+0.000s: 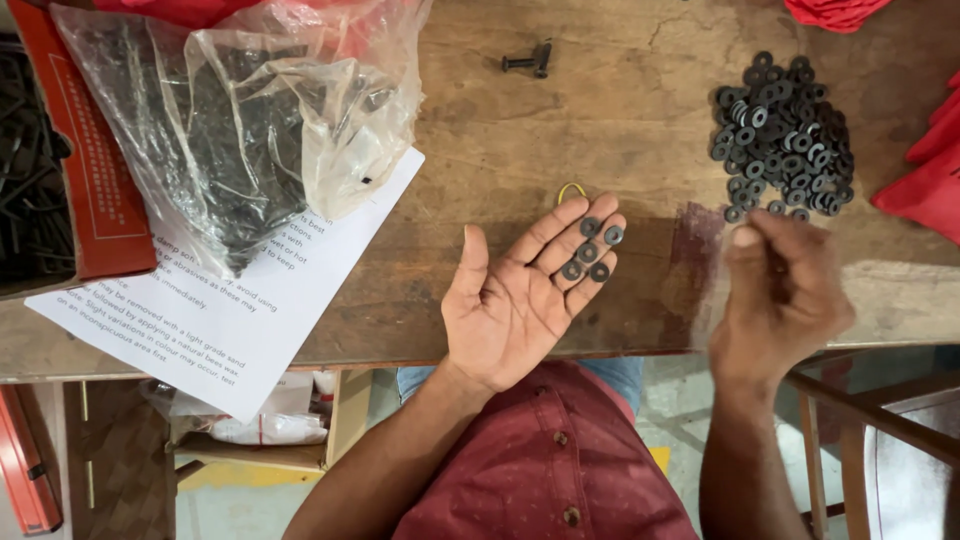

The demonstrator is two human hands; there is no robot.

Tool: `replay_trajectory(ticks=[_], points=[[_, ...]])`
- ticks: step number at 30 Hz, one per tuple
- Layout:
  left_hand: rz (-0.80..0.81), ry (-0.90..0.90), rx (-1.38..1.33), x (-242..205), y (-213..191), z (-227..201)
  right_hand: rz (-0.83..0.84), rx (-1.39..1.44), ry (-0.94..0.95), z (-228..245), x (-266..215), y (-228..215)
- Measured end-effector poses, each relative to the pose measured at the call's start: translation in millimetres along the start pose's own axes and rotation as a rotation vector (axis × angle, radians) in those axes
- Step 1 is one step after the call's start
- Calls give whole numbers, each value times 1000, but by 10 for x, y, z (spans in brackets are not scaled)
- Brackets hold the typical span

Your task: Counting and sorting washers and bolts into labeled red hardware bags.

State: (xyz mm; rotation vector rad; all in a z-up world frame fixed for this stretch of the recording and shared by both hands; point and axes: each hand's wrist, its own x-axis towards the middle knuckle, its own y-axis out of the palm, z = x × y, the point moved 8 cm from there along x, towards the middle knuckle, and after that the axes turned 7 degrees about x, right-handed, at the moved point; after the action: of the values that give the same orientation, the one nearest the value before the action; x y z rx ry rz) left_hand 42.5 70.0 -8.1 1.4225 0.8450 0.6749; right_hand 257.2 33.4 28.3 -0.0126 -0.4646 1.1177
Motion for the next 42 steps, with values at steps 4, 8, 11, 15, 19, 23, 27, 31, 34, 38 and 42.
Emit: replay_trajectory(ticks=[4, 8, 11, 15, 19, 23, 27, 31, 34, 38, 42], points=[[16, 0, -6, 9, 22, -6, 5, -488, 3, 168, 314, -24], [19, -3, -17, 11, 27, 10, 160, -662, -169, 240, 403, 104], [26, 13, -11, 16, 30, 3, 221, -837, -185, 259, 433, 248], [29, 9, 18, 2, 31, 4, 176, -825, -141, 26, 327, 92], [28, 8, 32, 11, 28, 11, 96, -519, -56, 16, 306, -1], [28, -4, 82, 7, 33, 25, 138, -298, 172, 78, 352, 128], [-3, -45, 70, -4, -16, 65, 295, 195, 474, 100, 378, 549], [-19, -55, 63, -19, -40, 72, 418, 168, 516, 30, 374, 766], [-18, -66, 31, -14, -55, 70, 450, 126, 367, 111, 433, 800], [-14, -69, 24, -8, -69, 81, 455, 126, 384, 106, 411, 793], [-19, -65, 25, -5, -53, 69, 282, 287, 467, 2, 364, 584]])
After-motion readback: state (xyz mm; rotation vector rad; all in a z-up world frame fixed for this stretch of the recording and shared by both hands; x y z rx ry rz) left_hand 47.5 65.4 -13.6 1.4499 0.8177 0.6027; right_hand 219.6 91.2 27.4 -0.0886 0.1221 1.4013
